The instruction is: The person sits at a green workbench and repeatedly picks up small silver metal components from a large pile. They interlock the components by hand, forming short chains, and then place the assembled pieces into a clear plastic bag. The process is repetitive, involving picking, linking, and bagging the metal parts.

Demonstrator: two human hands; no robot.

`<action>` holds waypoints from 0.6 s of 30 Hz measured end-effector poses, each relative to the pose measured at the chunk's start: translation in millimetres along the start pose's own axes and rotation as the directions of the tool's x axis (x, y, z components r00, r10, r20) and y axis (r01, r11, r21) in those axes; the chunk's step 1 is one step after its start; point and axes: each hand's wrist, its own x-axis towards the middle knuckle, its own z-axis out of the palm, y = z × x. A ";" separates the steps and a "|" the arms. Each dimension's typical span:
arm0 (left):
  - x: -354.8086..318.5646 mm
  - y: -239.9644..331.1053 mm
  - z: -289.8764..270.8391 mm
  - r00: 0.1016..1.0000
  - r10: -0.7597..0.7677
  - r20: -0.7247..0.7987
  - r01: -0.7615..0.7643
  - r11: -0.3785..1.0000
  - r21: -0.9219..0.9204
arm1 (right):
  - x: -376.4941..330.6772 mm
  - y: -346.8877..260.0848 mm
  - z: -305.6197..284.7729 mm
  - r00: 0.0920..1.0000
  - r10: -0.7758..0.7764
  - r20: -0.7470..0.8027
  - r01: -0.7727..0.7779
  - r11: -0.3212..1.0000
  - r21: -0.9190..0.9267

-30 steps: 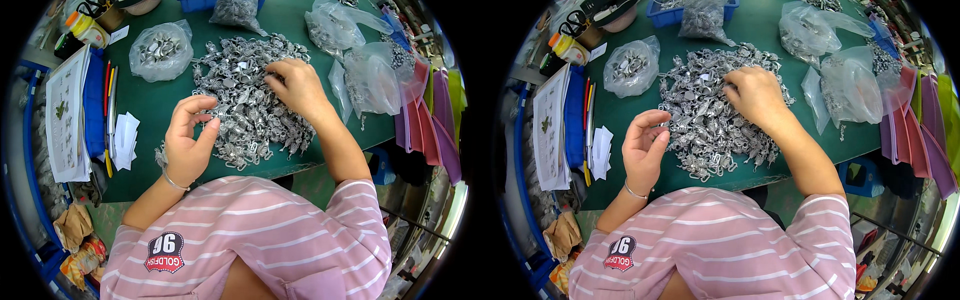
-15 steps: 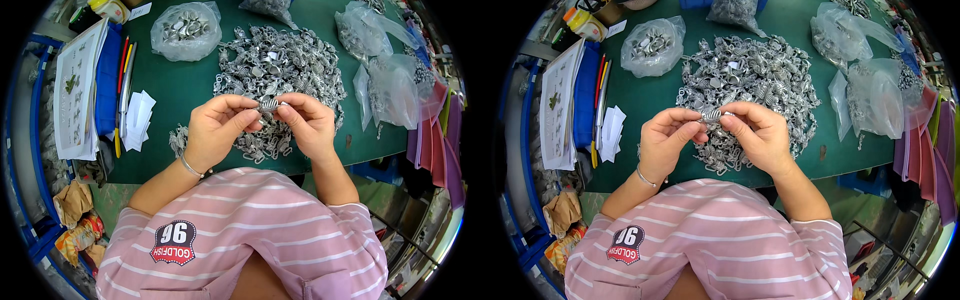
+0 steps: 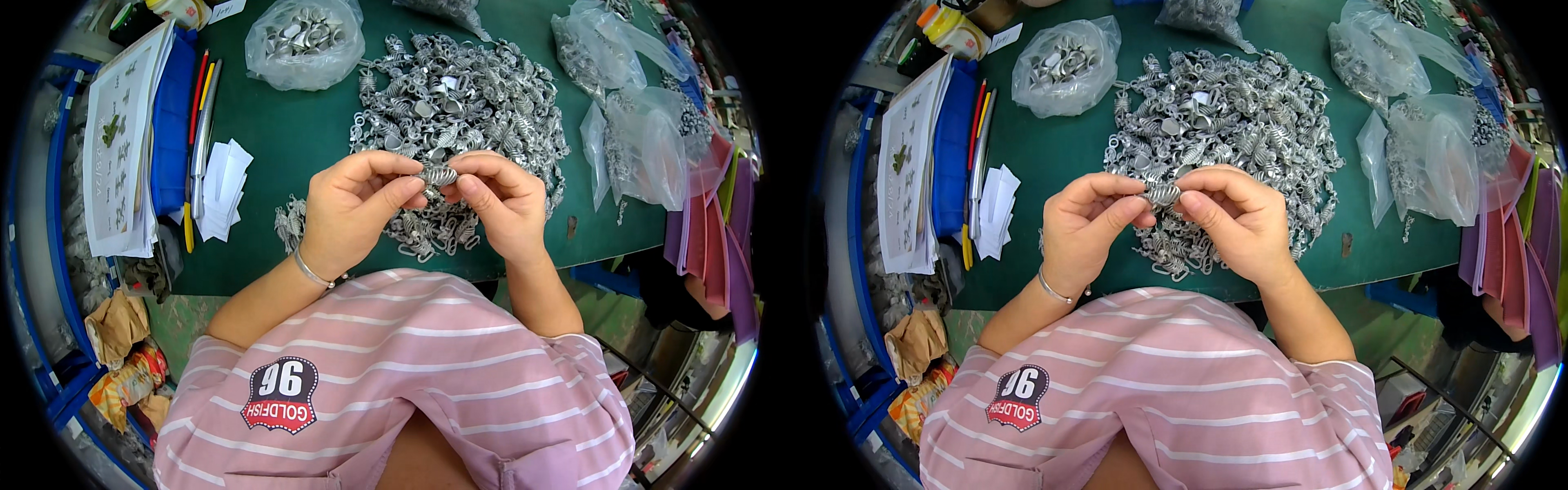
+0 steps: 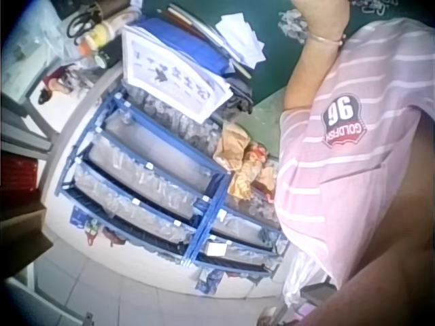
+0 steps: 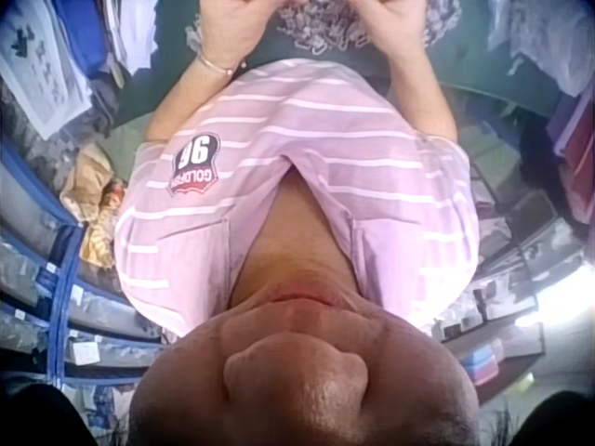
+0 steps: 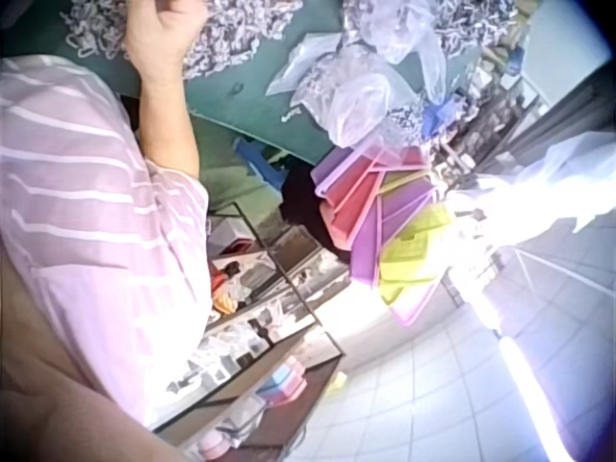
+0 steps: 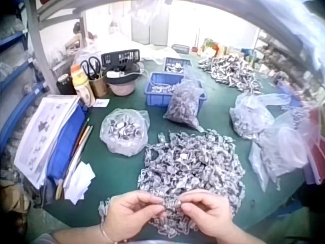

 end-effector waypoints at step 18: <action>3.2 1.4 -2.1 0.977 -0.198 -0.076 0.184 0.969 -0.167 | -3.4 6.2 5.7 0.957 -0.284 -0.052 0.272 0.947 -0.174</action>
